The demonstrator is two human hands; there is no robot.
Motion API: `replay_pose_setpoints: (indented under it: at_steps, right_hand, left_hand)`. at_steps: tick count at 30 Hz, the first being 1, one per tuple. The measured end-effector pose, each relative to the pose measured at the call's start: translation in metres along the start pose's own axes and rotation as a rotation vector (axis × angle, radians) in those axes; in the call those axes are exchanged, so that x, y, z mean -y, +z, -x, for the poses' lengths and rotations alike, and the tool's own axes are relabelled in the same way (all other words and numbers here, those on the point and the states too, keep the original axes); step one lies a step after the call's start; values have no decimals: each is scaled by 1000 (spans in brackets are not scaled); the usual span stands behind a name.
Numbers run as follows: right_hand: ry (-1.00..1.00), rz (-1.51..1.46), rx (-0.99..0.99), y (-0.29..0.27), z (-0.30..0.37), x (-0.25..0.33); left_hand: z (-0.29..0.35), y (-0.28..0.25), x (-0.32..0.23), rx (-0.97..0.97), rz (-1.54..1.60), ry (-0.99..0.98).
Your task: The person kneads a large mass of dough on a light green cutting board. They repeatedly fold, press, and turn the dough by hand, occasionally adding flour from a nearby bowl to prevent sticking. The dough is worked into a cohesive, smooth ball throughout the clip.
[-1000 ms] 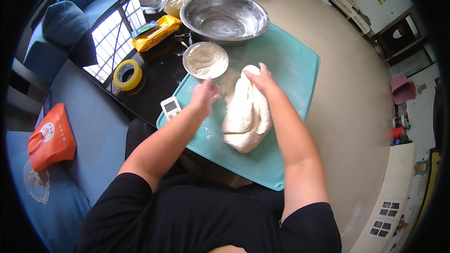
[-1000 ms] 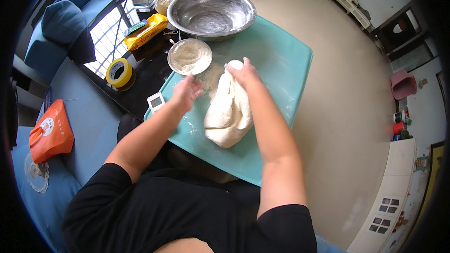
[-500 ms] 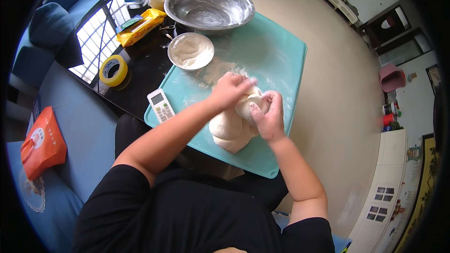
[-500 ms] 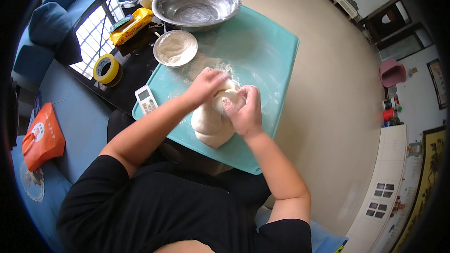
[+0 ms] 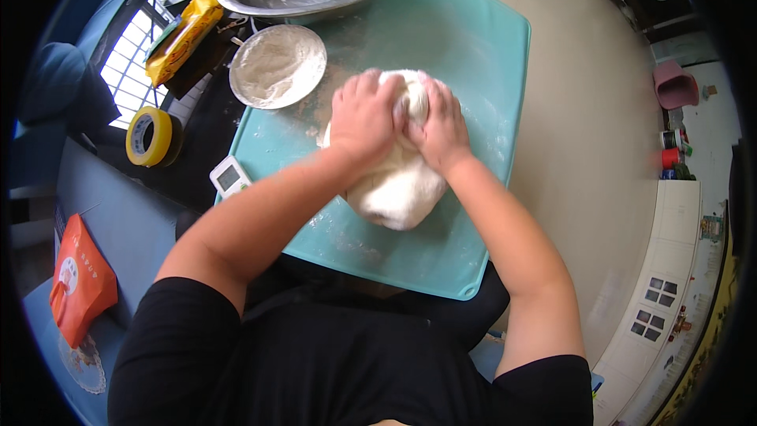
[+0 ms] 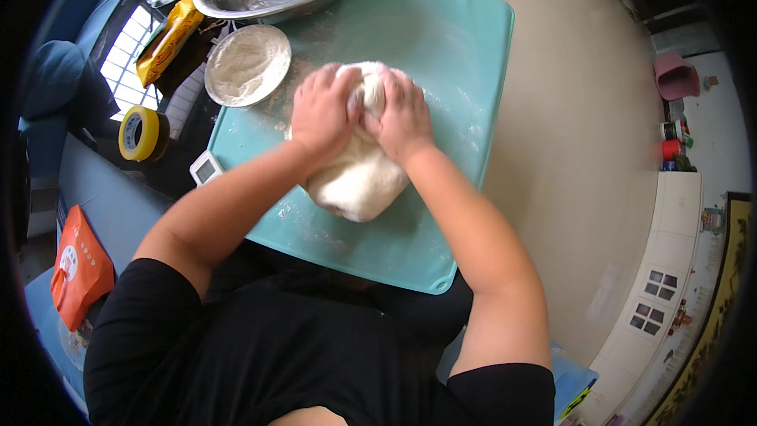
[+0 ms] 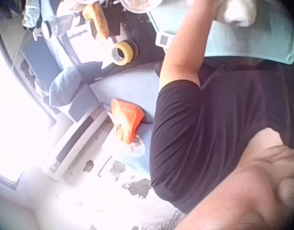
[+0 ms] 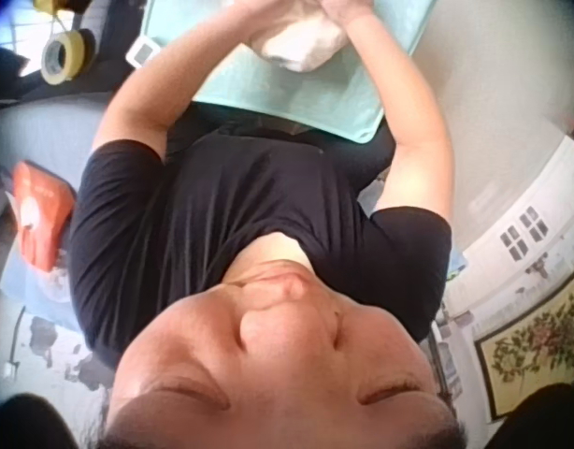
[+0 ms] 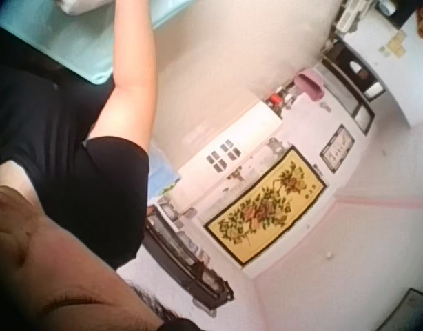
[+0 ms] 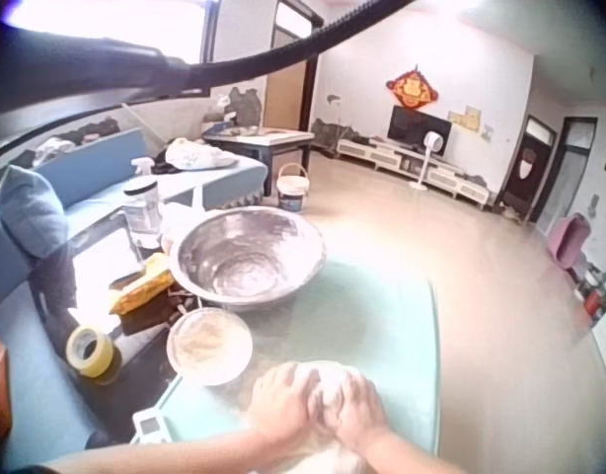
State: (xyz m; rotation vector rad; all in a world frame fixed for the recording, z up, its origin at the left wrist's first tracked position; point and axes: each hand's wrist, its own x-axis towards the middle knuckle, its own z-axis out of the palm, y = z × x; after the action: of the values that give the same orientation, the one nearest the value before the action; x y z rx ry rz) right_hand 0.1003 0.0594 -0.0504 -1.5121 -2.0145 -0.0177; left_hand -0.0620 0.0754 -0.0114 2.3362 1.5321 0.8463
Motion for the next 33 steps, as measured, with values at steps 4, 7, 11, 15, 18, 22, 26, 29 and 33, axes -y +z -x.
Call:
replay_pose_setpoints:
  at_steps: [4, 7, 11, 15, 18, 22, 26, 29, 33]
  right_hand:
    - [268, 31, 18, 6, -27, 4]
    - [404, 89, 30, 4, -38, 3]
    - [361, 155, 29, 29, -40, 11]
    - [513, -216, 137, -37, -11, 39]
    - [470, -59, 384, -114, 7, 97]
    - [195, 5, 391, -92, 43, 96]
    - [-89, 105, 128, -64, 91, 92]
    - [-141, 81, 127, -62, 98, 95]
    - [-141, 96, 28, -31, 74, 56]
  left_hand:
    - [-45, 3, 10, 115, -28, -57]
    - [-64, 16, 16, 168, -18, -57]
    - [-48, 5, 35, 146, -22, -90]
    - [-29, -54, 8, 315, 174, -81]
    - [13, -81, -7, 130, 230, 145]
    - [50, -62, -7, 73, 145, 350]
    - [89, -64, -6, 37, 38, 426]
    - [112, -50, 7, -16, -64, 484]
    - [64, -30, 18, -23, -3, 478]
